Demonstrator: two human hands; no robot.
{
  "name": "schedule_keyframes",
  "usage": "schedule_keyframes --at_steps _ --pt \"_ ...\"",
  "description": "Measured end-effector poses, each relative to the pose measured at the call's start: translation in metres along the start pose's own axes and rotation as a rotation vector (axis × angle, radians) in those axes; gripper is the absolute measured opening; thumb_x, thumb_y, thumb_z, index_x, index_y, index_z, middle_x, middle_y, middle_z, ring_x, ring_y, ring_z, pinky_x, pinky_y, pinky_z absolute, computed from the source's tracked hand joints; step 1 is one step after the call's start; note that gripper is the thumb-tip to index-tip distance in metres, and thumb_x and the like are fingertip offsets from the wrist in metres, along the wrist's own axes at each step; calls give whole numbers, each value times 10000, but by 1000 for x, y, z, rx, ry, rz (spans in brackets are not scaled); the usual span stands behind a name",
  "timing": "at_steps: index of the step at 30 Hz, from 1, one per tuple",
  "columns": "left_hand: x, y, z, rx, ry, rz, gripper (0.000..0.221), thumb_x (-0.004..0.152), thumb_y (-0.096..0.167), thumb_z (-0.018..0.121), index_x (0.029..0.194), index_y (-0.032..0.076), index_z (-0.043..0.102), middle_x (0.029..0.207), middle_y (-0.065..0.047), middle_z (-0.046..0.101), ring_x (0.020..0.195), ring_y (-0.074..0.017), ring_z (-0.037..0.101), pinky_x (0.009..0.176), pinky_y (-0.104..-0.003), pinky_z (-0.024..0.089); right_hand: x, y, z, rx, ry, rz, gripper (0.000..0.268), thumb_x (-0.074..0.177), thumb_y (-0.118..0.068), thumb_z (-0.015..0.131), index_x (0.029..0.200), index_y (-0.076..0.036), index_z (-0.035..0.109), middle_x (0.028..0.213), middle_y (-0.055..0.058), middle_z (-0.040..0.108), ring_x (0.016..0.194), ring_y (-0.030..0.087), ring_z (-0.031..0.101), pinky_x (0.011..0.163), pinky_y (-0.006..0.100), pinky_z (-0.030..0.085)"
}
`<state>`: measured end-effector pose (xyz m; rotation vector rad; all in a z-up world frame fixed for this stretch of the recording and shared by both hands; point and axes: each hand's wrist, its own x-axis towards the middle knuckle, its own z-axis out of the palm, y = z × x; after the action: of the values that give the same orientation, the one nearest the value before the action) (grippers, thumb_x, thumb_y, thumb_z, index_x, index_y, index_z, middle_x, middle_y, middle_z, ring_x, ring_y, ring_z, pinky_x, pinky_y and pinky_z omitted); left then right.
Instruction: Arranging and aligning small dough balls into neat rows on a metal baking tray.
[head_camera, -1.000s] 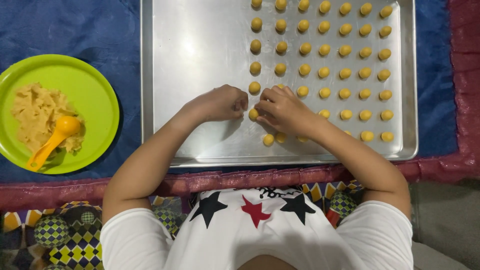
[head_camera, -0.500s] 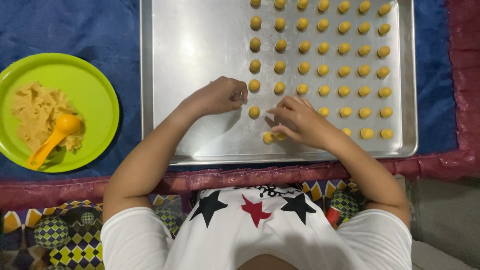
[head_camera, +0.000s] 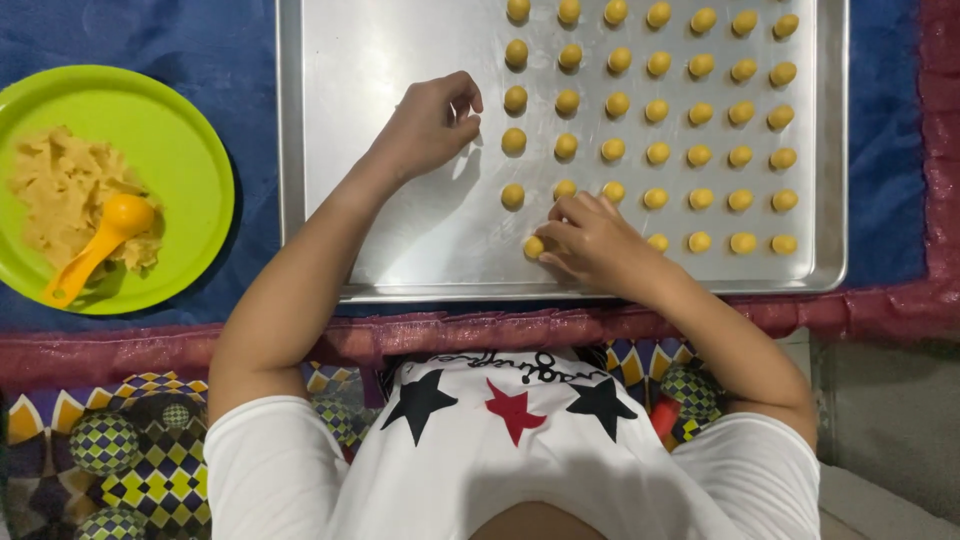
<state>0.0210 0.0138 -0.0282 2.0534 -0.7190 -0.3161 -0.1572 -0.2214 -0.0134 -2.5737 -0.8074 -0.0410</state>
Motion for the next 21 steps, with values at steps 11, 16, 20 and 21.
schedule_keyframes --at_steps 11,16,20,21 --pt "-18 25 3 117 -455 22 169 854 118 752 998 29 745 807 -147 701 712 -286 692 649 -409 561 16 -6 6 -55 -94 74 209 902 -274 753 1038 -120 711 960 33 581 879 235 567 773 351 417" --pt "-20 37 6 126 -486 22 219 883 93 717 1081 -3 722 864 -180 693 790 -358 706 718 -474 558 2 5 -14 -37 -63 69 366 918 -369 714 1193 -131 672 1015 57 571 947 286 566 805 389 420" --pt "-18 32 10 137 -497 20 197 886 110 734 1068 35 735 863 -149 693 780 -322 702 709 -435 558 -22 -1 -62 71 125 214 317 971 -147 704 1282 -86 688 983 67 579 944 286 579 870 380 438" --pt "-17 29 12 135 -499 28 188 883 116 747 1055 40 736 852 -141 689 755 -303 697 681 -414 559 -30 -1 -69 101 191 258 315 970 -96 713 1285 -80 704 966 56 578 934 273 585 887 372 455"
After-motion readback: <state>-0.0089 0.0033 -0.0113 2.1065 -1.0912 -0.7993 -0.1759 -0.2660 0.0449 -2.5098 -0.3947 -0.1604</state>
